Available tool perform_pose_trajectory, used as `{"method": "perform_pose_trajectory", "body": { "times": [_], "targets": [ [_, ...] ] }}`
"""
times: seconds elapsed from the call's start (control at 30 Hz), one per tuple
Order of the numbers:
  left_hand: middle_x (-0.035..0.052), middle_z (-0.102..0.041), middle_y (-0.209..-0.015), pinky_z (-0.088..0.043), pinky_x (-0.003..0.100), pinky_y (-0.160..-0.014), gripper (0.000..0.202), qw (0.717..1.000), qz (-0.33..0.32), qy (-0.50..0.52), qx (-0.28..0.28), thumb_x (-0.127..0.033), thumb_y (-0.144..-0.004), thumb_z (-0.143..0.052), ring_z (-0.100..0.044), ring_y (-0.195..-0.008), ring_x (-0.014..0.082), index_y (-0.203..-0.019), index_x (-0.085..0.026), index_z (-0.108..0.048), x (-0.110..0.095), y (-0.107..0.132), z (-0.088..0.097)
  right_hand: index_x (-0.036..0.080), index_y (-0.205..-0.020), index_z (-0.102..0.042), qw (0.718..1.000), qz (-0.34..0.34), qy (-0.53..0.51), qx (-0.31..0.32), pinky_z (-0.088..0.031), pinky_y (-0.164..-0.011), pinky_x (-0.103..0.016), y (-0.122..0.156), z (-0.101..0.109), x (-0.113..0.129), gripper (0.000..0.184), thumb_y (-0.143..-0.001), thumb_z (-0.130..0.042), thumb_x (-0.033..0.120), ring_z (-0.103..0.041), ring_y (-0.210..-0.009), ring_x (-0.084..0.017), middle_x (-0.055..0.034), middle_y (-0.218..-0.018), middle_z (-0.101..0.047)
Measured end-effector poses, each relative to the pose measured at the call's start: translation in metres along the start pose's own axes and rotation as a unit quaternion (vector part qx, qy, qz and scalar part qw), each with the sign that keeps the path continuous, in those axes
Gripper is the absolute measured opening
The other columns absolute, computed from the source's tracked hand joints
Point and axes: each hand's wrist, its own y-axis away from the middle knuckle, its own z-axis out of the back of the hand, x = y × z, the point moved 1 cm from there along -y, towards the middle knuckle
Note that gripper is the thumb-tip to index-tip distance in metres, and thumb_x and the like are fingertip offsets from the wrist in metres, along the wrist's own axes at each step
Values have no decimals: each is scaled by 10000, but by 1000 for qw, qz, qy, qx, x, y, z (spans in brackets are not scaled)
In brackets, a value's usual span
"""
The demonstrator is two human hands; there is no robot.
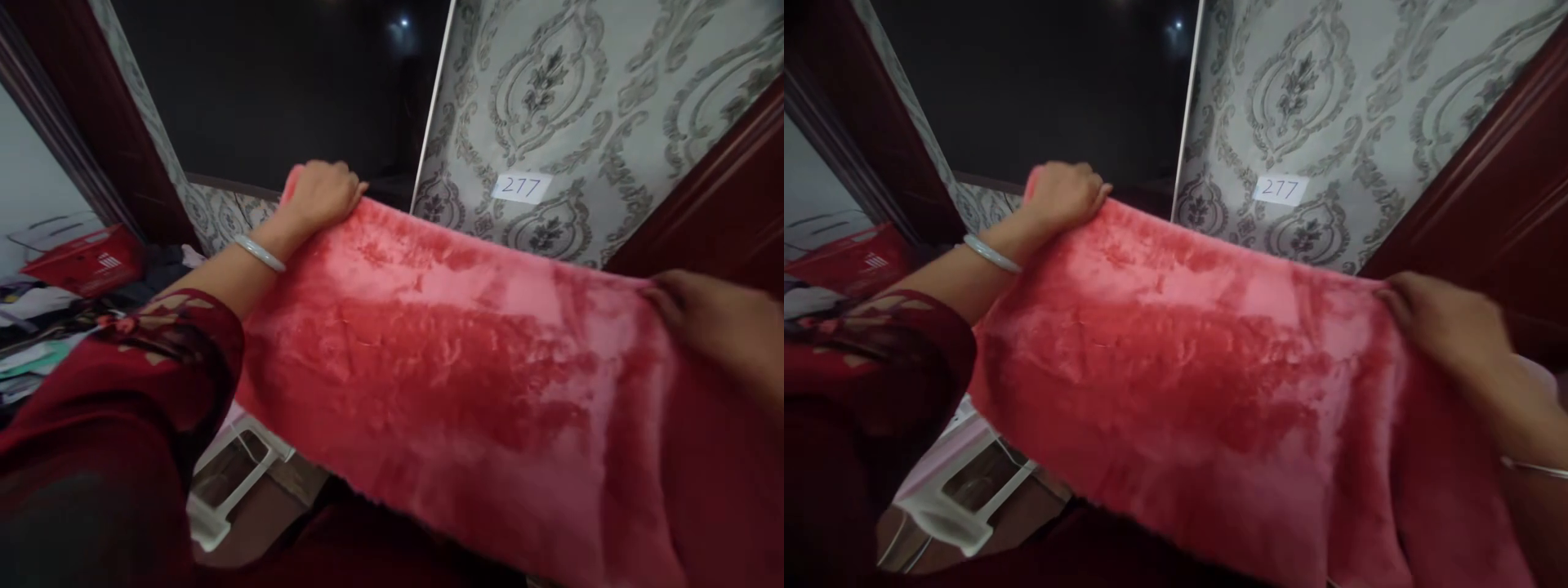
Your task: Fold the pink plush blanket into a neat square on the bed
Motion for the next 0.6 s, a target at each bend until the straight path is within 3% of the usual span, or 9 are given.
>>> {"method": "perform_pose_trajectory", "body": {
  "times": [0.17, 0.3, 0.43, 0.6],
  "targets": [
    [206, -701, -1214, -443, 401, -919, 524, 993, -7, -14, 119, -387, -1064, -297, -651, -1132, 315, -1184, -83, -707, -1, 6, -120, 224, -843, -621, 990, 8, -37, 136, -307, -652, -329, -1, -95, 45, 168, -924, -559, 357, -547, -738, -219, -114, -935, -708],
    [252, -704, -1200, -455, 409, -870, 498, 979, -12, -39, 198, -290, -1047, -298, -668, -1122, 346, -1181, -49, -713, -12, 19, -183, 241, -797, -557, 976, 2, -57, 210, -305, -664, -339, 4, -151, 56, 184, -937, -550, 359, -563, -765, -231, -112, -918, -699],
    [271, -696, -1198, -463, 422, -861, 509, 974, -2, -32, 223, -287, -1048, -290, -675, -1110, 362, -1195, -31, -704, -12, 19, -220, 240, -825, -569, 974, -5, -55, 220, -332, -691, -340, -1, -173, 49, 164, -939, -533, 352, -590, -824, -248, -116, -948, -703],
    [239, -686, -1231, -445, 438, -946, 512, 988, 4, 8, 153, -361, -1056, -302, -644, -1173, 357, -1195, -78, -705, 7, -12, -237, 231, -879, -612, 986, 0, -19, 164, -330, -674, -338, -41, -173, 37, 146, -914, -556, 361, -565, -784, -238, -114, -960, -701]
  ]
}}
